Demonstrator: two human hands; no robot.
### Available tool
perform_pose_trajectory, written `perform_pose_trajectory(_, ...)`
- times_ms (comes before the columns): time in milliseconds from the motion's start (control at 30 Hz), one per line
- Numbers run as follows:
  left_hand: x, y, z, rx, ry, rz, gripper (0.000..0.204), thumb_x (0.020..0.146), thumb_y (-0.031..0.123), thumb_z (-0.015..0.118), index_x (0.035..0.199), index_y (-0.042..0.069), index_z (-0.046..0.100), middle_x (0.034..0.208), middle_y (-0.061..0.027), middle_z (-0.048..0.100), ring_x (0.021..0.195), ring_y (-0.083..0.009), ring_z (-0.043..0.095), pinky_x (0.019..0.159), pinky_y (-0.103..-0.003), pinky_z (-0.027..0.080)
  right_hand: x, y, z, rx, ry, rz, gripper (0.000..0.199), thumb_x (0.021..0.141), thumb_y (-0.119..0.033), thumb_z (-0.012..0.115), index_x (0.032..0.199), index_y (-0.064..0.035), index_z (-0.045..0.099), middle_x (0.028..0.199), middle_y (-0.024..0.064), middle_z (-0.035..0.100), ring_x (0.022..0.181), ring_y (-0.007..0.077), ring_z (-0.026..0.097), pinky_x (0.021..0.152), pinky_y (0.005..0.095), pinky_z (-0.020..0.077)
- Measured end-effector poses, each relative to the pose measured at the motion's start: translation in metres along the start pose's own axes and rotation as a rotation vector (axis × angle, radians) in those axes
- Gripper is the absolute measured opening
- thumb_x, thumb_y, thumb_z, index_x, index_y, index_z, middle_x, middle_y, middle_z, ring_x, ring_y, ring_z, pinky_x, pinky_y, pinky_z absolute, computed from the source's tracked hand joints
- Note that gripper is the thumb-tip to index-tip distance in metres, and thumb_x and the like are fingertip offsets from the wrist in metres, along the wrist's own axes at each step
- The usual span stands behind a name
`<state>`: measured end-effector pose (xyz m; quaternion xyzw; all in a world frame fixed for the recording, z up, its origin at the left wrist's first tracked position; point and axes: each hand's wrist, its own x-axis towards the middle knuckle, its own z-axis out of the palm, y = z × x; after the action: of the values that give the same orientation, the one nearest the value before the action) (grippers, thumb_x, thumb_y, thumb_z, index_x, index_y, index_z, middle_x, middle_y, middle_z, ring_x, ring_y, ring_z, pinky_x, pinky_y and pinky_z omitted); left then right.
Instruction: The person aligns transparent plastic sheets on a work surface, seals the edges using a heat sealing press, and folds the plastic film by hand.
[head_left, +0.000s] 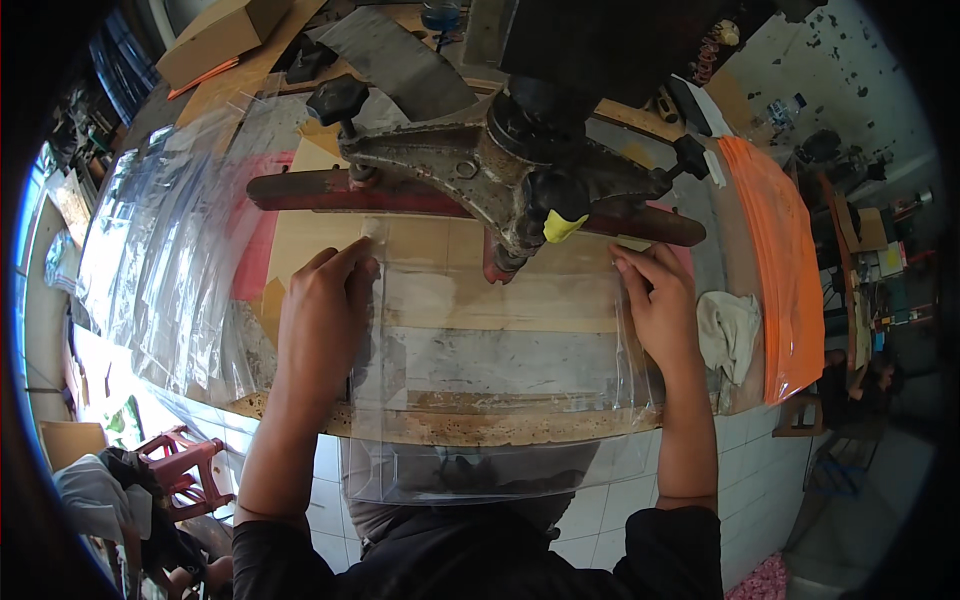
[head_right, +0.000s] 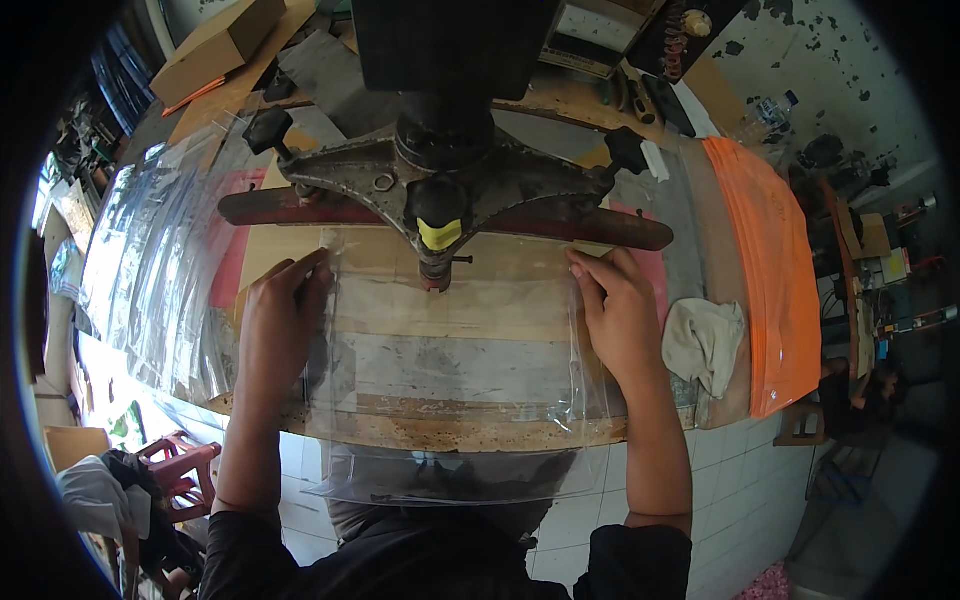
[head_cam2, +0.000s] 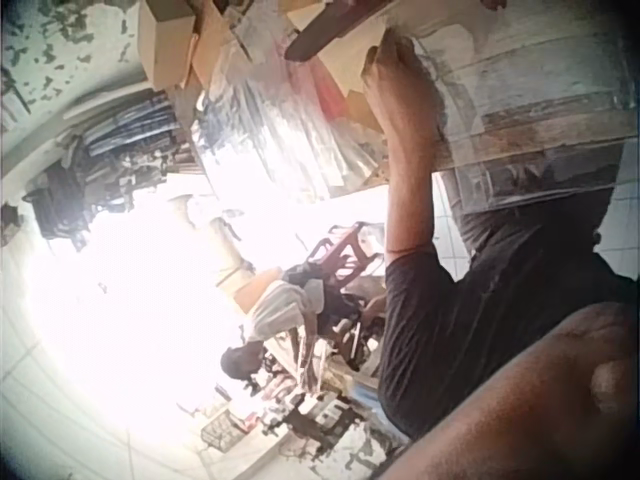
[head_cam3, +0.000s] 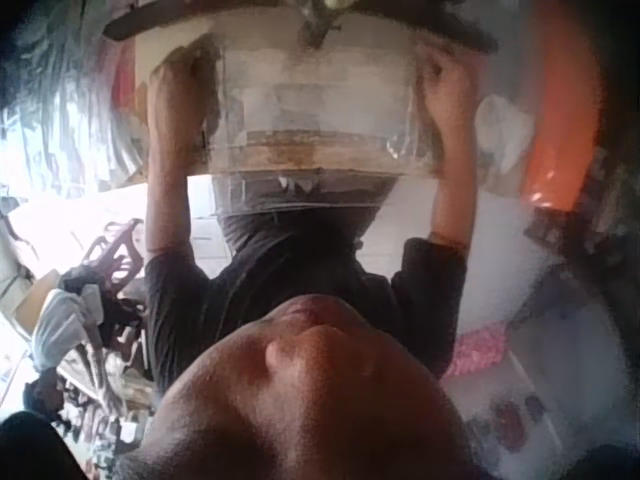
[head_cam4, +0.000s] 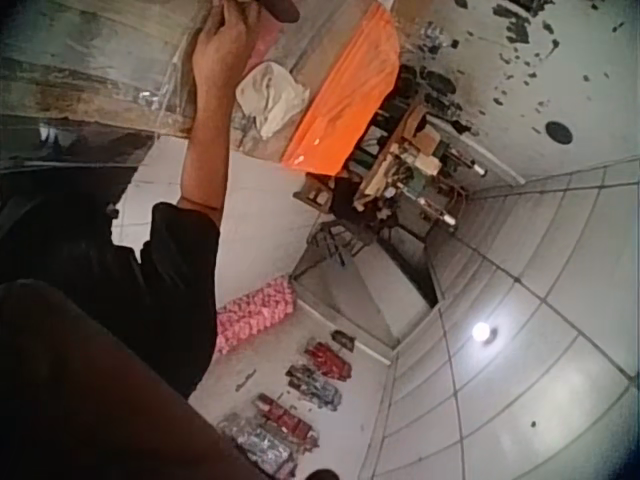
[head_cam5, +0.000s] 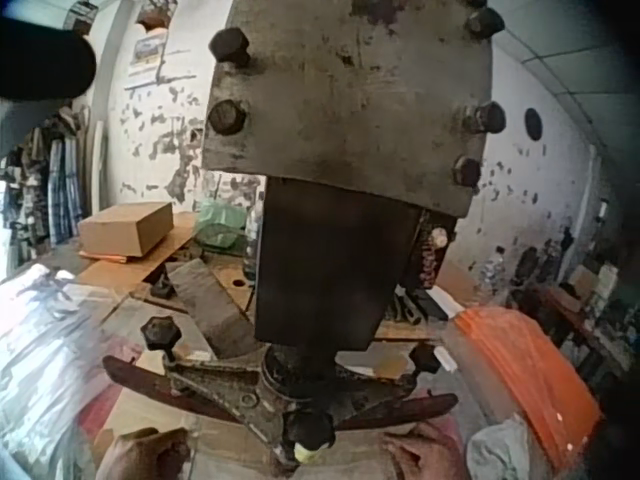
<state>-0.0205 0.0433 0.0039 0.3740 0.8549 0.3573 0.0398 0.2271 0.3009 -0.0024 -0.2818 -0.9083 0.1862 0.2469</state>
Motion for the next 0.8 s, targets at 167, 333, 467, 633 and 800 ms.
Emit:
perform_pose_trajectory(167,0.001,0.0,-0.001,-0.011,-0.016,-0.031,0.026,0.101,0.014,0.061,0.12,-0.001,0.071,0.097,-0.0236,0.07,0.086,-0.0421,0.07,0.078,-0.046,0.054,-0.001,-0.005,-0.001,0.002,-0.003,0.028,0.024,0.1,-0.009,0.066,0.121,-0.0059,0.076,0.092,0.0127,0.064,0.077,0.0268,0.065,0.07,0.0368,0.0499)
perform_pose_trajectory(333,-0.002,0.0,-0.002,0.056,0.017,-0.012,0.025,0.099,0.016,0.064,0.118,0.003,0.073,0.095,-0.0203,0.07,0.085,-0.0408,0.07,0.076,-0.047,0.054,0.001,-0.013,-0.003,-0.05,-0.036,0.083,0.024,0.1,-0.009,0.066,0.12,-0.0064,0.076,0.091,0.0134,0.063,0.078,0.0292,0.064,0.071,0.0377,0.05)
perform_pose_trajectory(467,-0.002,0.001,-0.001,0.294,0.068,0.101,0.02,0.095,0.017,0.067,0.112,0.01,0.075,0.085,-0.0157,0.064,0.076,-0.0372,0.068,0.069,-0.047,0.054,-0.002,-0.003,0.001,-0.076,0.03,-0.041,0.024,0.099,-0.008,0.065,0.121,-0.006,0.075,0.092,0.0134,0.062,0.08,0.0286,0.063,0.073,0.0382,0.0499)
perform_pose_trajectory(633,-0.002,-0.008,0.003,0.392,0.124,0.284,0.022,0.084,0.01,0.066,0.103,0.001,0.073,0.107,-0.0088,0.063,0.11,-0.0264,0.059,0.091,-0.039,0.046,-0.001,-0.014,0.0,-0.036,-0.007,0.0,0.024,0.1,-0.008,0.064,0.121,-0.0053,0.075,0.096,0.0113,0.063,0.079,0.0253,0.062,0.073,0.0363,0.0494)
perform_pose_trajectory(800,-0.003,-0.012,0.004,0.613,0.07,0.407,0.025,0.087,0.012,0.065,0.108,0.003,0.075,0.134,-0.0041,0.067,0.12,-0.0226,0.061,0.101,-0.041,0.043,-0.001,-0.013,0.0,-0.05,-0.073,0.096,0.024,0.101,-0.007,0.063,0.122,-0.0046,0.075,0.106,0.0113,0.067,0.099,0.0264,0.063,0.085,0.0353,0.0517)
